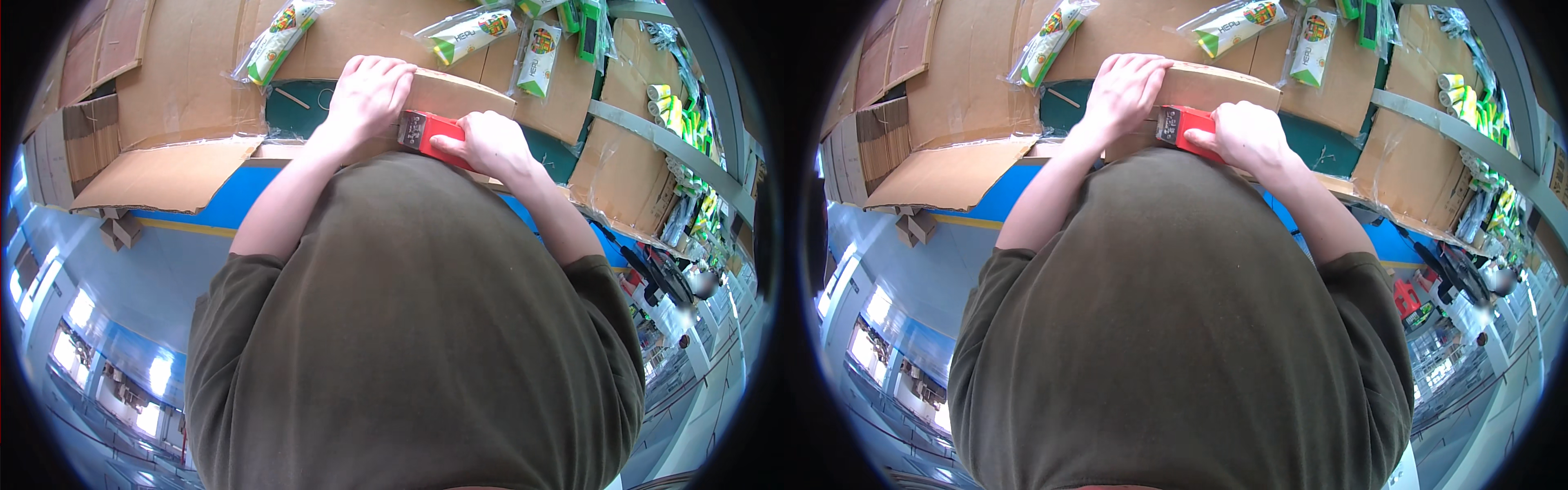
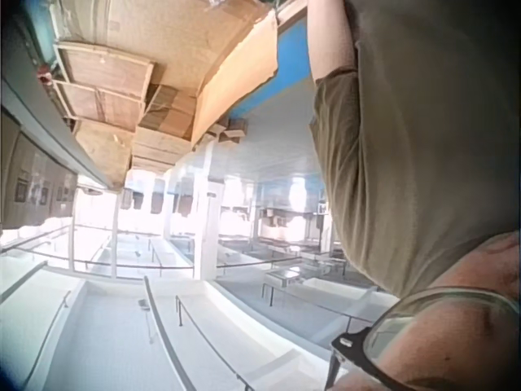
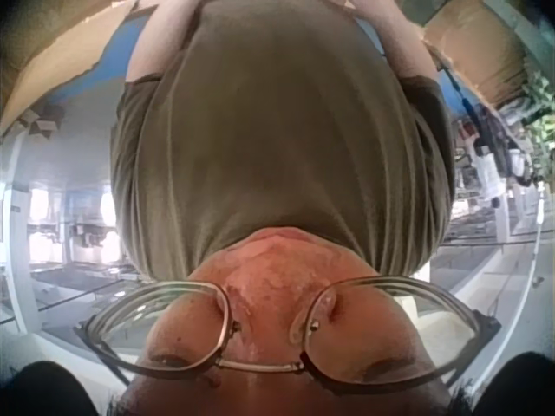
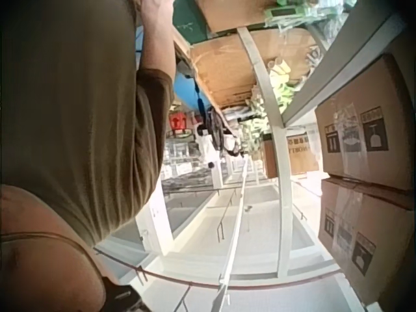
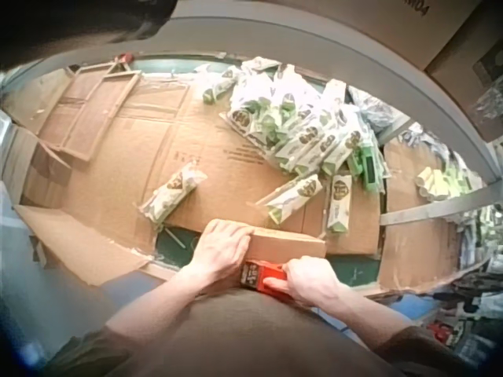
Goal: The person packs small bagged products into a cardboard box by hand, then seals the box with a tape dispenser.
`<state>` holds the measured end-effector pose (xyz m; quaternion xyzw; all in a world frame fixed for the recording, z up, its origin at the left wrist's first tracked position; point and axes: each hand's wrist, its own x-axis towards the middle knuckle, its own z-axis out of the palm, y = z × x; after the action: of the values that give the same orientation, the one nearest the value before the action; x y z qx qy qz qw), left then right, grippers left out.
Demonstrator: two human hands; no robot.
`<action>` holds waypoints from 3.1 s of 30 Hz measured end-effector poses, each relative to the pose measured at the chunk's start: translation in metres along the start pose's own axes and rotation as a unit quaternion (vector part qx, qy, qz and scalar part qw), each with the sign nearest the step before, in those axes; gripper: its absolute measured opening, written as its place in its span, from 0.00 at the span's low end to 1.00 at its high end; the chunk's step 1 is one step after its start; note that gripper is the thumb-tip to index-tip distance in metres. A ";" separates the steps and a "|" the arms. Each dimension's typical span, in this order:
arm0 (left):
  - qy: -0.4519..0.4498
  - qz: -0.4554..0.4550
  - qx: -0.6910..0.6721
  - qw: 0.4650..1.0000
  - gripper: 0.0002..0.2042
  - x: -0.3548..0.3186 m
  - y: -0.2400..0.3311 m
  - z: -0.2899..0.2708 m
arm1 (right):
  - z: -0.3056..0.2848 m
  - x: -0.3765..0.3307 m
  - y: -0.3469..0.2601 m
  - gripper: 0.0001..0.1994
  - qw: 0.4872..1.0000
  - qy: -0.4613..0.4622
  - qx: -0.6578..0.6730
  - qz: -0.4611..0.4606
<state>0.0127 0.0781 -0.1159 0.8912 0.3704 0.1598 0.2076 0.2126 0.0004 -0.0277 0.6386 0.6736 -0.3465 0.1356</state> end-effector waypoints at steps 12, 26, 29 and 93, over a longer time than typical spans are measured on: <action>0.098 -0.021 0.099 0.990 0.10 -0.013 -0.003 0.019 | -0.009 -0.012 0.009 0.31 0.998 -0.059 0.026 0.016; 0.096 -0.020 0.075 0.992 0.09 -0.014 -0.002 0.017 | -0.006 -0.018 0.011 0.30 0.997 -0.041 0.057 0.039; 0.101 -0.018 0.091 0.991 0.09 -0.008 -0.004 0.016 | -0.005 -0.011 0.002 0.29 0.998 -0.031 0.038 0.050; 0.100 -0.019 0.074 0.992 0.16 -0.015 -0.003 0.027 | -0.050 -0.097 0.050 0.22 0.879 0.270 -0.077 0.385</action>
<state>0.0128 0.0624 -0.1425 0.8763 0.4172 0.2164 0.1061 0.2876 -0.0447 0.0550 0.9039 0.4099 -0.0280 0.1195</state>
